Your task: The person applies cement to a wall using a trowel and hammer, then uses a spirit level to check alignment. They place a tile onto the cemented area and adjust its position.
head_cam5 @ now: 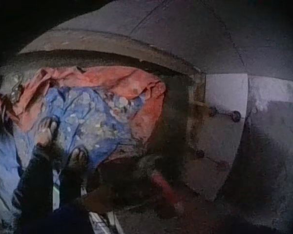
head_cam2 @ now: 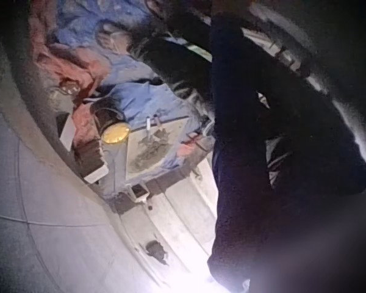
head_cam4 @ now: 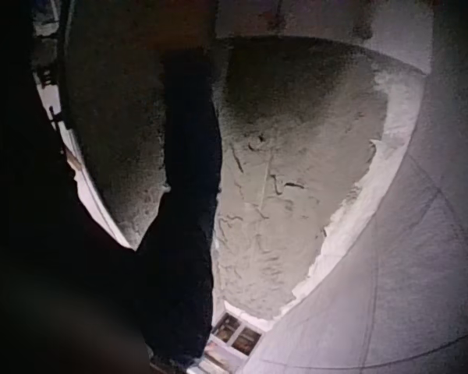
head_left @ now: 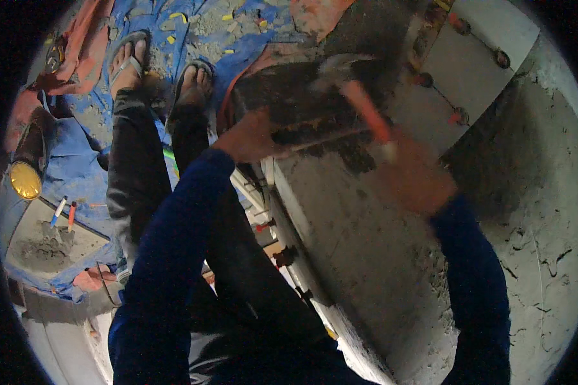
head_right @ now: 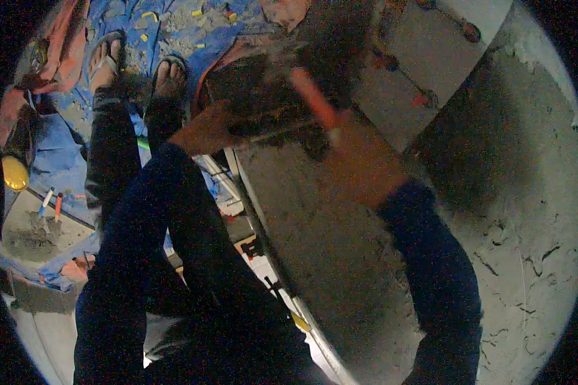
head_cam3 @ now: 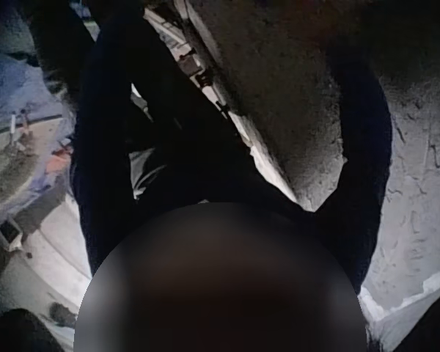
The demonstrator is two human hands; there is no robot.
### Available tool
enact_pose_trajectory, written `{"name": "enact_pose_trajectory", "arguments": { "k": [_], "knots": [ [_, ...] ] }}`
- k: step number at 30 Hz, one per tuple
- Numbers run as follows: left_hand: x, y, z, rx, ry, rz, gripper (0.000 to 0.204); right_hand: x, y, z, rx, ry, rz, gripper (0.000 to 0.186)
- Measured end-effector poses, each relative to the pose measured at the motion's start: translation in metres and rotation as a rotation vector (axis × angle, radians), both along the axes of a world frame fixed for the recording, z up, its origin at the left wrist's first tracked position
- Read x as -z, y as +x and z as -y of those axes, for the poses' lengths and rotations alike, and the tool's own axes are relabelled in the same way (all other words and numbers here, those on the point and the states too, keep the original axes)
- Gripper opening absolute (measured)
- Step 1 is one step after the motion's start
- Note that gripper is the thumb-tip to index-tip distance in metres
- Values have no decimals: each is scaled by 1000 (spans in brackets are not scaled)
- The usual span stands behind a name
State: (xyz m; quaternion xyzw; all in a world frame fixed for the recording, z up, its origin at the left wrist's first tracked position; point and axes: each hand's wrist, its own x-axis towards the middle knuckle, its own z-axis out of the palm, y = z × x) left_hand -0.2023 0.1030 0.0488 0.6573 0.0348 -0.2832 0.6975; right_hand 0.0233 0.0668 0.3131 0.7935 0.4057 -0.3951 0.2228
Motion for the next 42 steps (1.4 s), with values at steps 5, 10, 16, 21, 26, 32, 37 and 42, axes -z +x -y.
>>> {"name": "enact_pose_trajectory", "arguments": {
  "k": [5,10,16,21,26,32,37,42],
  "knots": [
    [10,-2,6,-203,-58,234,63,-40,16,33,377,-202,24,46],
    [-12,15,-14,62,125,-36,58,-51,16,67,506,-222,87,46],
    [-68,65,6,-356,114,116,39,-65,11,96,605,-194,131,46],
    [-53,79,74,-371,426,211,46,-69,4,98,688,-284,164,46],
    [-14,81,108,-31,234,51,50,-68,1,95,711,-222,59,49],
    [-18,76,107,-170,303,99,51,-43,17,90,460,44,-89,61],
    [-26,75,100,-122,344,71,52,-26,34,73,508,-170,-81,64],
    [-27,74,99,-122,309,70,51,-22,40,56,397,-50,-101,58]
  ]
}}
